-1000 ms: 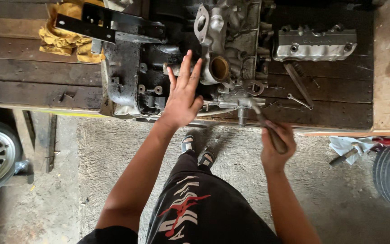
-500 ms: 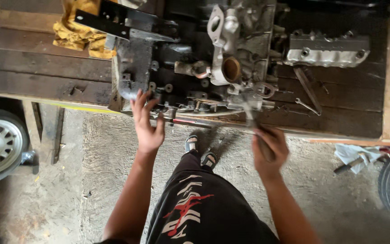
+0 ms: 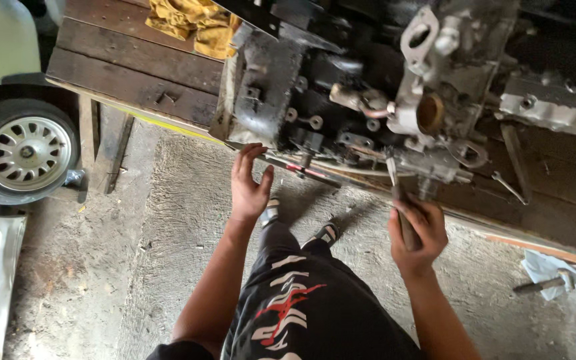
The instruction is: The person uses a chisel to scrape grime and residue from a disassembled engine block and cylinder head on a wooden workbench. The person holds the parts steady with one hand while scraping with the other, moving across multiple surfaces.
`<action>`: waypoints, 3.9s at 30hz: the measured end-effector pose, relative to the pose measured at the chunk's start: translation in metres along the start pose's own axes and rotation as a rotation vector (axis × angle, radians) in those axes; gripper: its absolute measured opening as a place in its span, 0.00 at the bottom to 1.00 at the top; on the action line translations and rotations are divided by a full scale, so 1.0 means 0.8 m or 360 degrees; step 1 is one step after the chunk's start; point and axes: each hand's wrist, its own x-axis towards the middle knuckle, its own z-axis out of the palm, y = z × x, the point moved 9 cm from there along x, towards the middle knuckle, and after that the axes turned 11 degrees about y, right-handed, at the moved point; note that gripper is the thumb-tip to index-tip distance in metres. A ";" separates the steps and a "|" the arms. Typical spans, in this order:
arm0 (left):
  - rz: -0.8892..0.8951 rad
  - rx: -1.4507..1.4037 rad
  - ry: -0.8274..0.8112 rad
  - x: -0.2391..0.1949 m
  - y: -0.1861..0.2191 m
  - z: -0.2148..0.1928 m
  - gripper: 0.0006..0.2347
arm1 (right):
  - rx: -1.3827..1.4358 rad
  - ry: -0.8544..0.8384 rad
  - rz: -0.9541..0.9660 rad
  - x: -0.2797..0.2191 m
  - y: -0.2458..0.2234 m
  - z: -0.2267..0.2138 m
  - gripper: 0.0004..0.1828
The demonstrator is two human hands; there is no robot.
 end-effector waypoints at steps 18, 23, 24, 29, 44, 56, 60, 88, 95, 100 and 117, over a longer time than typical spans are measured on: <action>0.0189 -0.0114 -0.0353 0.100 -0.047 0.004 0.16 | 0.0204 -0.0212 0.0228 0.086 -0.060 0.197 0.13; 0.0233 -0.0194 -0.0316 0.121 -0.072 -0.006 0.13 | 0.0098 -0.0224 0.0409 0.073 -0.057 0.195 0.13; 0.0212 -0.0202 -0.0309 0.125 -0.075 -0.008 0.13 | 0.0132 -0.0265 0.0437 0.072 -0.055 0.192 0.13; 0.0211 -0.0297 -0.0336 0.144 -0.073 -0.010 0.13 | 0.0224 -0.0038 0.0433 0.068 -0.049 0.173 0.09; 0.0221 -0.0321 -0.0412 0.158 -0.075 -0.015 0.13 | 0.0349 -0.0018 0.0620 0.031 -0.030 0.185 0.10; 0.0238 -0.0172 -0.0381 0.120 -0.075 -0.003 0.17 | 0.0037 -0.0131 0.0334 0.036 -0.056 0.181 0.08; 0.0003 -0.0046 -0.0219 0.108 -0.125 -0.009 0.21 | 0.0264 0.0024 0.0418 0.043 -0.056 0.181 0.07; -0.0651 0.0173 -0.1209 0.122 -0.321 0.018 0.26 | -0.0126 -0.0214 0.0001 -0.017 -0.153 0.297 0.12; -0.0122 -0.0008 -0.0887 0.236 -0.247 0.019 0.25 | -0.0063 -0.0226 -0.0007 -0.013 -0.138 0.300 0.09; 0.0214 -0.0150 -0.0866 0.301 -0.120 0.029 0.22 | 0.0026 -0.0122 0.0101 0.003 -0.142 0.288 0.07; -0.0047 -0.0125 -0.1057 0.219 -0.249 -0.041 0.22 | -0.0130 -0.0129 -0.0035 -0.039 -0.182 0.337 0.10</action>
